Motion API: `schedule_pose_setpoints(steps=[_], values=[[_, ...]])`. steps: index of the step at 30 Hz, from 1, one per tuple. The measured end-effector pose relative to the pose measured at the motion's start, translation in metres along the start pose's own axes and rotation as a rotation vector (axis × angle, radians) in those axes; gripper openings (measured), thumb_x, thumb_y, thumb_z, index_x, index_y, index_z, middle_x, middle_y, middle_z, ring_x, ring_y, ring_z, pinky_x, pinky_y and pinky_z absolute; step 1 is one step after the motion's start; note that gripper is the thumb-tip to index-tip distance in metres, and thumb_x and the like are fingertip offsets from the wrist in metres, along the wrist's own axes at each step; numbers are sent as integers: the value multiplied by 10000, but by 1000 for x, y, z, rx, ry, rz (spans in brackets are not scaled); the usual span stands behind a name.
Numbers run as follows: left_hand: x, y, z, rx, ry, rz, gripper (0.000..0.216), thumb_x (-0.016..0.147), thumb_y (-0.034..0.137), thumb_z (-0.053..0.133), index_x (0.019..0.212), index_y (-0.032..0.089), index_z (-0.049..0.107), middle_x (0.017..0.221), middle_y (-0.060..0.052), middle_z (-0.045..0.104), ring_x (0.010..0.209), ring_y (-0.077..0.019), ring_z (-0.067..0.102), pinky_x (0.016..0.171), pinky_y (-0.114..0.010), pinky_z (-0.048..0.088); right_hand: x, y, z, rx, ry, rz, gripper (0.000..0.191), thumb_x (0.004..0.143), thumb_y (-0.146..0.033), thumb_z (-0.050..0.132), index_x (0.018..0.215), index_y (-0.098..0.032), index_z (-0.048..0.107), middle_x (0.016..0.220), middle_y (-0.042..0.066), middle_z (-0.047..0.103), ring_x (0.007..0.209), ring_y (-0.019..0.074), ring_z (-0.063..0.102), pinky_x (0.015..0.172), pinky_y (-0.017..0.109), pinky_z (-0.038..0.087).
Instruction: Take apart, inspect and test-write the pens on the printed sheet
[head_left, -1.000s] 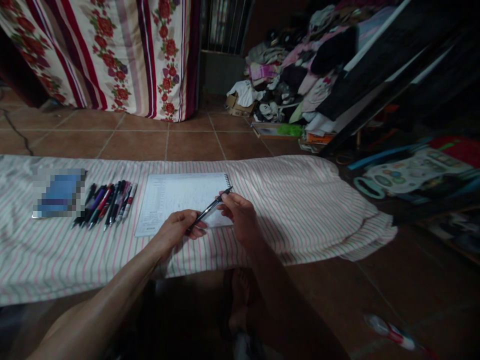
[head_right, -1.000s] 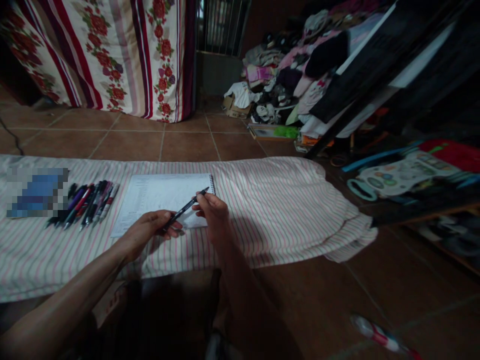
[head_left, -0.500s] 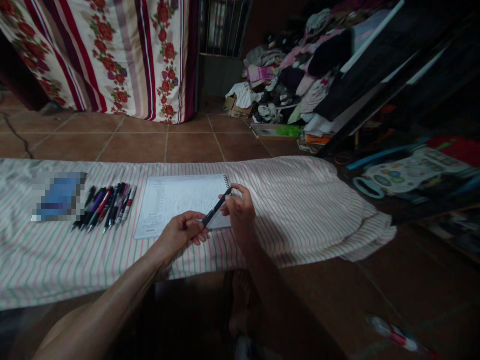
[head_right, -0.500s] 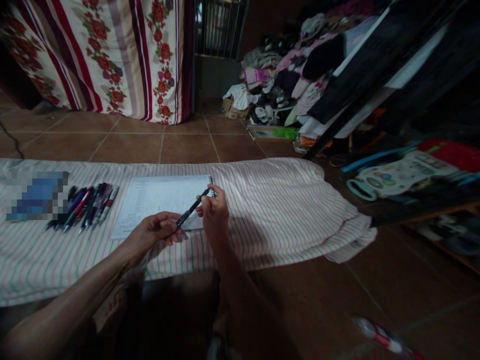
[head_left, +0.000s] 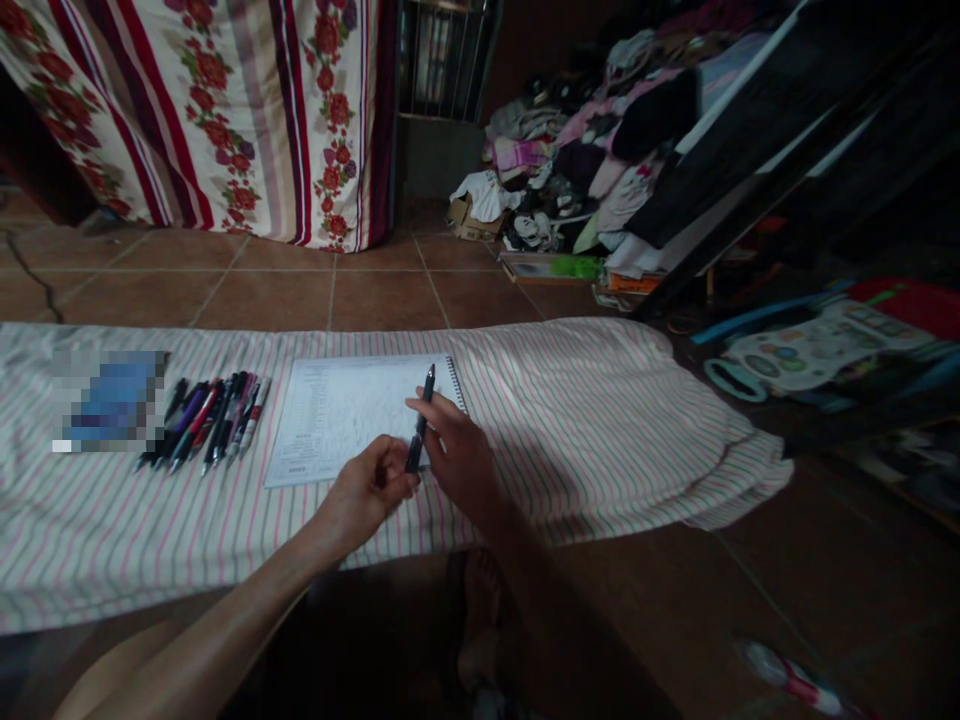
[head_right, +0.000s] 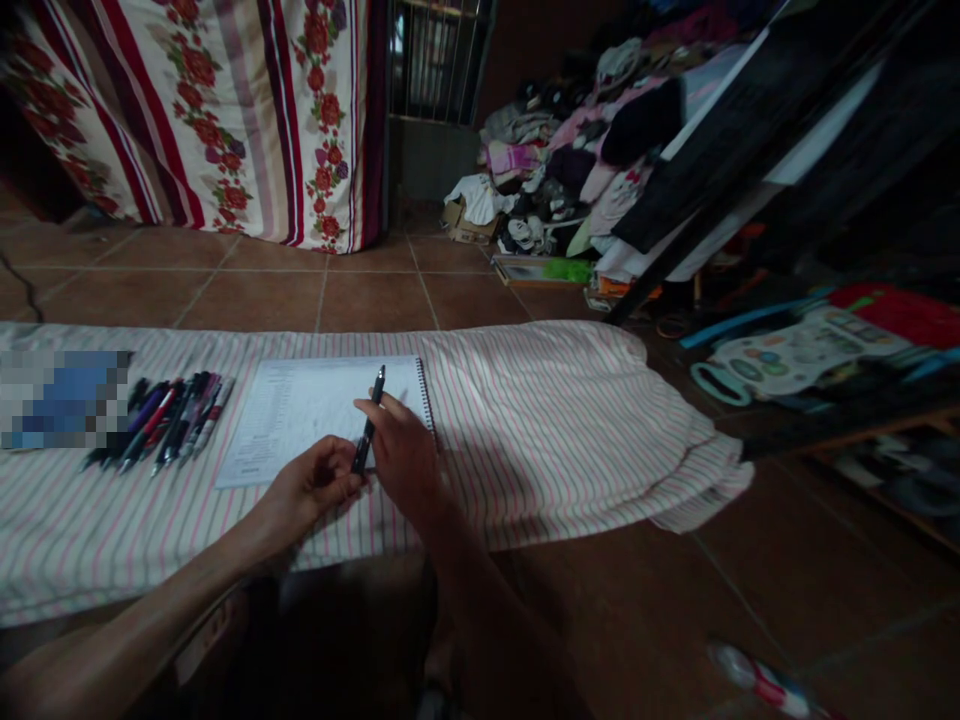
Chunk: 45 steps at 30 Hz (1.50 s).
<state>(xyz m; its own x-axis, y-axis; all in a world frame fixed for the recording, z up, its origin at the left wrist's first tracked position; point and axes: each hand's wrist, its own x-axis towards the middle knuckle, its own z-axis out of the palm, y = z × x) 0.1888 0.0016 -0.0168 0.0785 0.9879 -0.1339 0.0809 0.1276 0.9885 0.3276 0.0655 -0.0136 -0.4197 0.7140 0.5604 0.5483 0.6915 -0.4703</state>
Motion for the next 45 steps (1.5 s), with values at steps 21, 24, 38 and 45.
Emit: schedule_pose_setpoints(steps=[21,24,38,45], values=[[-25,25,-13,282,-67,275,381,806,282,516,1168,163,500,804,-7,642,712,-118,591,728,-282,480,0,-3,10,-50,30,-37,318,892,-170,365,1143,-151,560,960,84,663,867,188,589,783,313,464],[-26,24,-15,286,-41,290,405,800,273,531,1182,144,508,784,-3,645,690,-109,588,718,-272,490,1,-5,13,-71,6,-8,301,891,-191,392,1133,-159,568,920,76,669,834,185,594,759,300,457],[-28,27,-15,258,36,318,344,796,268,539,1114,139,541,765,-16,670,635,-105,606,653,-242,500,4,-16,16,-112,27,-98,261,891,-174,405,1101,-118,549,864,87,673,772,190,589,715,317,458],[-29,25,-9,288,98,303,251,763,237,581,1008,186,564,687,27,616,595,-96,574,595,-219,480,4,-22,14,-55,31,-140,256,862,-168,464,1107,-130,527,913,77,670,802,183,590,721,311,471]])
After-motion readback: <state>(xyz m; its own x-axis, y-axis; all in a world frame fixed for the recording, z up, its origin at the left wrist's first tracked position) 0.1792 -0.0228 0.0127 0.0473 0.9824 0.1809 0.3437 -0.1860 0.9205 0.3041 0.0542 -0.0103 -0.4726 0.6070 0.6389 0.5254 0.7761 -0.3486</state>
